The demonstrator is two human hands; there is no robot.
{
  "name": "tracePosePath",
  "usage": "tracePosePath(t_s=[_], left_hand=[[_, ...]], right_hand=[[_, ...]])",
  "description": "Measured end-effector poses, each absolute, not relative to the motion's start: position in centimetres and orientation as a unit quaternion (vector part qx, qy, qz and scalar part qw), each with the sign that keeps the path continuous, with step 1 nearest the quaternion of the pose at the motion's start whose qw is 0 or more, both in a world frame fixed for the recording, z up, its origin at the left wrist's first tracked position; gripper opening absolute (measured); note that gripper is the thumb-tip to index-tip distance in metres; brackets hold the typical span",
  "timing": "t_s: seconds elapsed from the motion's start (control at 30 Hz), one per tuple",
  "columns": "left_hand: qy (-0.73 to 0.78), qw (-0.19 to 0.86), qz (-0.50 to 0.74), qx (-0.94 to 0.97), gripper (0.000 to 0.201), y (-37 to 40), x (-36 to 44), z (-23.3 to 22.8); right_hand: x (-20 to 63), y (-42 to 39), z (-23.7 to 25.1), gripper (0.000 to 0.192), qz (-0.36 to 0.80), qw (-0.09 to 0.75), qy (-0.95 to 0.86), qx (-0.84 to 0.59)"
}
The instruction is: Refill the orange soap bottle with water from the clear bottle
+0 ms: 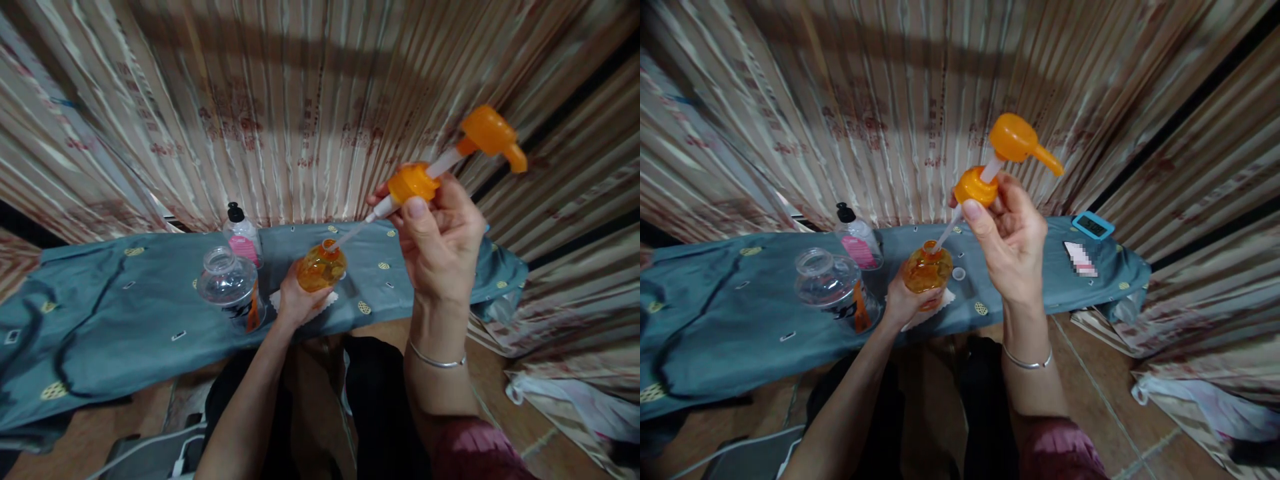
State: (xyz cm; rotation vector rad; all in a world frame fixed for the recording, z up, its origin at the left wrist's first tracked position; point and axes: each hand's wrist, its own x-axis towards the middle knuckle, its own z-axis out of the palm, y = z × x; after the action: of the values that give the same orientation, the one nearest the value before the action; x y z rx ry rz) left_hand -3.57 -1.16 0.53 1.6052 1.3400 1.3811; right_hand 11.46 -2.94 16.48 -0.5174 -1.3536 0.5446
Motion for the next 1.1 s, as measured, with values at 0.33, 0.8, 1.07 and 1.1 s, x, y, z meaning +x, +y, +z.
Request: tracePosePath(t_s=[0.33, 0.8, 1.07, 1.1], left_hand=[[0.509, 0.308, 0.518, 0.614, 0.061, -0.9, -3.4, 0.4], [0.510, 0.311, 0.522, 0.609, 0.065, -0.9, -3.4, 0.2], [0.519, 0.304, 0.529, 0.598, 0.063, -0.7, -3.6, 0.3], [0.526, 0.298, 0.526, 0.598, 0.063, -0.7, -3.7, 0.3]], right_hand=[[12.6, -4.4, 17.4, 0.016, 0.210, 0.737, -0.591, -0.253], [14.9, -4.3, 18.1, 0.015, 0.231, 0.779, -0.540, -0.217], [22.0, -7.6, 19.9, 0.017, 0.114, 0.794, -0.519, -0.297], [22.9, -7.9, 19.8, 0.013, 0.106, 0.796, -0.514, -0.301]])
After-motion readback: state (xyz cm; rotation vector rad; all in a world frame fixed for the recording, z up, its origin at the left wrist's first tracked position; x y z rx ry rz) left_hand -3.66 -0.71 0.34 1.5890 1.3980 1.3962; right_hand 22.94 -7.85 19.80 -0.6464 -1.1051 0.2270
